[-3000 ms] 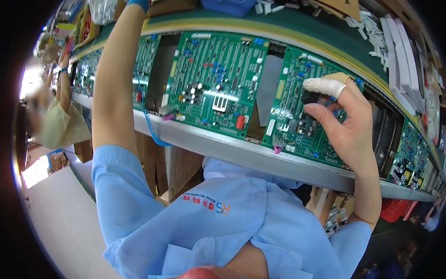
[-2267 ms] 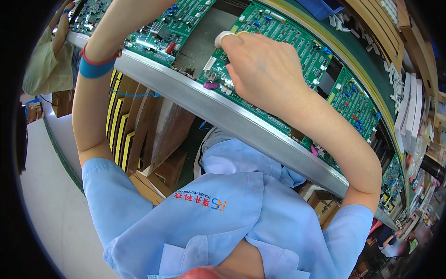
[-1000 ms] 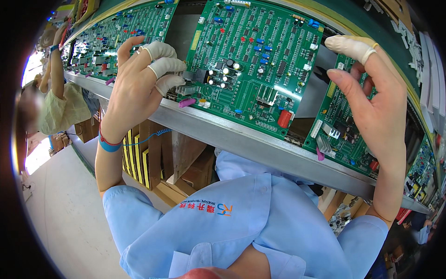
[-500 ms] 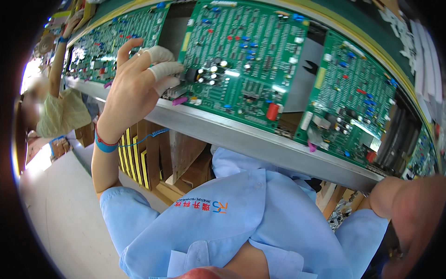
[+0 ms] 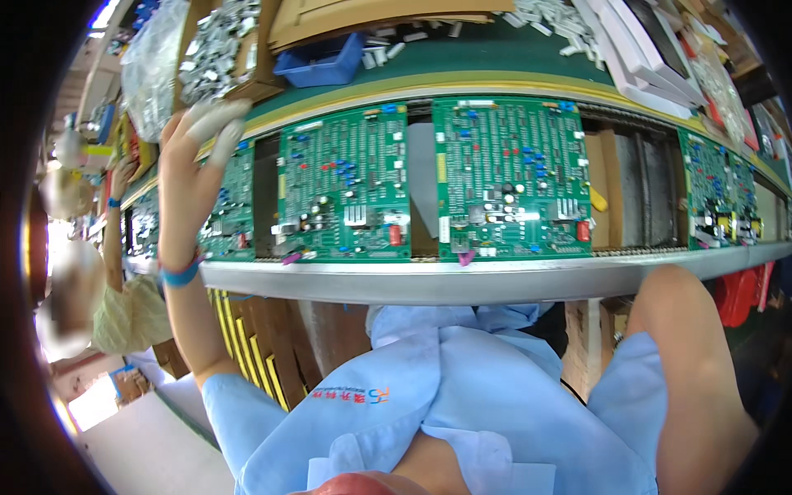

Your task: Assembling components onto circuit boards on a production line.

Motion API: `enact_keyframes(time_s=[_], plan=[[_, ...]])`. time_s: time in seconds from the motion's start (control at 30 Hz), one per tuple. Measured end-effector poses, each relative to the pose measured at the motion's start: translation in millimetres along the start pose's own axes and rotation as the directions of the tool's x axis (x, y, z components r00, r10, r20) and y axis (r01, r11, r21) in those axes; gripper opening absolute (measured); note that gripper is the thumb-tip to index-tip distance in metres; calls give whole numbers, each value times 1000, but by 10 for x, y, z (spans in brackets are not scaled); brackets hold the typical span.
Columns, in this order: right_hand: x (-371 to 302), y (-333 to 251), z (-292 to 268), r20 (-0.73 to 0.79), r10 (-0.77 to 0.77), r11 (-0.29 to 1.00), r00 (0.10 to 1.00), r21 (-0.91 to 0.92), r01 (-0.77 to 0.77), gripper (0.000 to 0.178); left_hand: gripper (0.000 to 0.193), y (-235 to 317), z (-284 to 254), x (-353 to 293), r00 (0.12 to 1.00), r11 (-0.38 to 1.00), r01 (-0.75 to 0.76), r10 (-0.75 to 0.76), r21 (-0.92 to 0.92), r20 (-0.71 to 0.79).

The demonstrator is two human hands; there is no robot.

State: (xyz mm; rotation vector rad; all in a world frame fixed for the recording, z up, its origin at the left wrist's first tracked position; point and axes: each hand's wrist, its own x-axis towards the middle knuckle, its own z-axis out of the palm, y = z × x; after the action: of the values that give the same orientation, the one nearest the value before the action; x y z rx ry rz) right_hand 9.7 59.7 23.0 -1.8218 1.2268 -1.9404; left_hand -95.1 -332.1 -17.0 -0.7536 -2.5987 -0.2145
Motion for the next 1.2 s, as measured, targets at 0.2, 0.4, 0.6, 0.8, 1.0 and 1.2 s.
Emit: enact_keyframes(time_s=[0.2,0.4,0.6,0.8,1.0,1.2], plan=[[-6,132,-83,249,-189,977,950,148,156,22,17,-295,545,528,996,995,13,-22,-100,-87],[178,-98,-394,576,-216,962,789,261,73,21,28,-248,1196,1338,982,992,108,-118,-72,-149],[-32,68,-1806,-274,293,922,916,-174,-347,41,34,-124,1930,2354,967,973,203,-217,-108,-137],[498,820,-3219,-752,206,180,626,-599,-780,47,25,-126,2058,2466,969,980,168,-184,-104,-167],[692,1929,-4257,-760,422,-249,493,-621,-743,52,20,-79,1984,2521,984,973,139,-156,-186,-84],[607,2584,-5020,-605,512,-99,610,-747,-657,42,25,-95,2008,2629,989,963,34,-70,-269,-127]])
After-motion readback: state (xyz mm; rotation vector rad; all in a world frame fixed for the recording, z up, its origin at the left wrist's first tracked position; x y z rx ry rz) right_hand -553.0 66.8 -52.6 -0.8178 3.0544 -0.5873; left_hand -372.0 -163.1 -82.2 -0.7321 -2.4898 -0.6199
